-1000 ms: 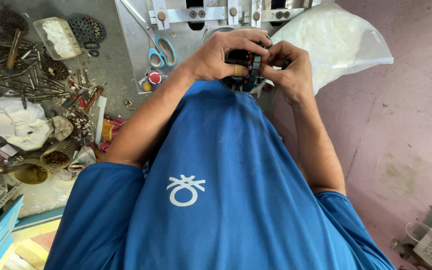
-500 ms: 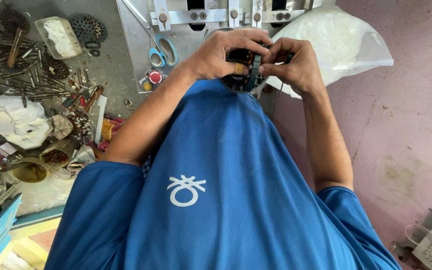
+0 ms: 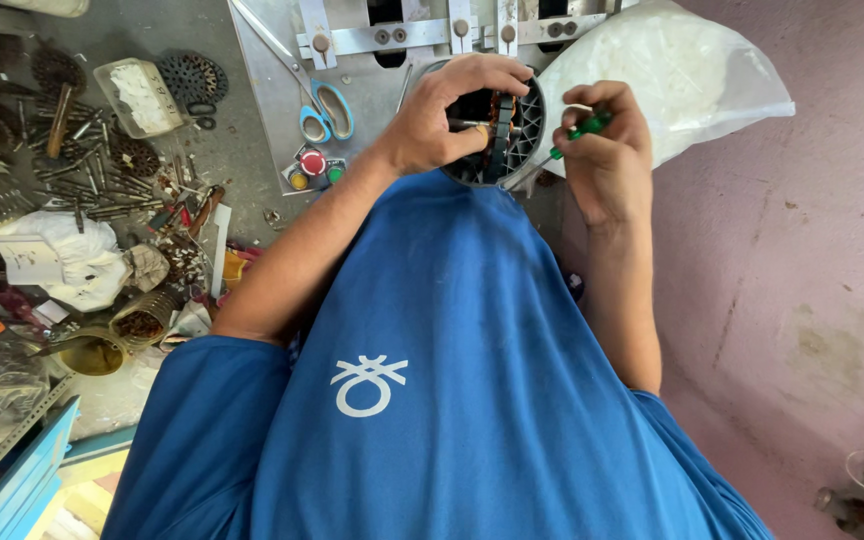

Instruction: The person assembles a stator by manually inserting small components into the slots of the stator core, using a small green-handled tool to seat them, and handling individual pieces from a plastic bag.

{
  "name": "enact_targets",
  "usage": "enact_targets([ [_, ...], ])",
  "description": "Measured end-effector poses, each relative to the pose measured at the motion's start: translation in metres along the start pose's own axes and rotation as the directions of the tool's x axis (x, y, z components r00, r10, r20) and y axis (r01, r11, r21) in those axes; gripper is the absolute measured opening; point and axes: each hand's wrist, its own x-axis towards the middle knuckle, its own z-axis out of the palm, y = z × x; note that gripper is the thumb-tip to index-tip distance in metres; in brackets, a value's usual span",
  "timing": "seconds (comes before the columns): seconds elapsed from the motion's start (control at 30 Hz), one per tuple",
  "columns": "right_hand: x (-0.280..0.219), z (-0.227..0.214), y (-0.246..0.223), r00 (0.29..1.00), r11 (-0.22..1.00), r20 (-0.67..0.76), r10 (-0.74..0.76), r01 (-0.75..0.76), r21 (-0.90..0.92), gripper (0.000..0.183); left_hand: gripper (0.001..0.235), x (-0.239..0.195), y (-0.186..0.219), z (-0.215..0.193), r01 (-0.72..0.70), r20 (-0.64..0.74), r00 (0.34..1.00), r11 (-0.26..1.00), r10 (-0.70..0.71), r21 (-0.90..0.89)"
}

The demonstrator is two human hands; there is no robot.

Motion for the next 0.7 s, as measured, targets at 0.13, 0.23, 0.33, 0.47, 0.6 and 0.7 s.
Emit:
enact_targets([
  [0.13,-0.016,-0.003,-0.001,0.952,0.944,-0.289,-0.104,0.185,0.271,0.03,0.042,0.005,0.001,0.009,0.056,-0.029,0.998,0.998,-0.055,0.041],
  [0.23,-0.023,0.005,0.006,0.942,0.95,-0.317,-0.113,0.196,0.242,0.027,0.039,0.006,0.002,0.01,0.067,-0.02,0.998,0.996,-0.066,0.051],
  [0.33,-0.028,0.014,0.014,0.947,0.964,-0.295,-0.125,0.186,0.189,0.037,0.049,0.005,0.002,0.003,0.085,0.055,0.995,0.996,-0.085,0.012],
  [0.47,-0.047,0.028,0.026,0.907,0.924,-0.188,-0.377,0.353,-0.146,0.06,0.075,0.003,0.007,0.0,0.006,0.17,0.985,0.993,-0.026,0.119],
  [0.6,-0.06,0.036,0.033,0.786,0.725,-0.001,-0.618,0.57,-0.387,0.062,0.111,-0.002,0.01,0.02,-0.02,0.142,0.989,0.924,-0.037,0.381],
  [0.7,-0.067,0.042,0.036,0.705,0.54,0.126,-0.698,0.634,-0.554,0.065,0.11,-0.006,0.006,0.024,-0.112,0.117,0.991,0.91,0.071,0.399],
])
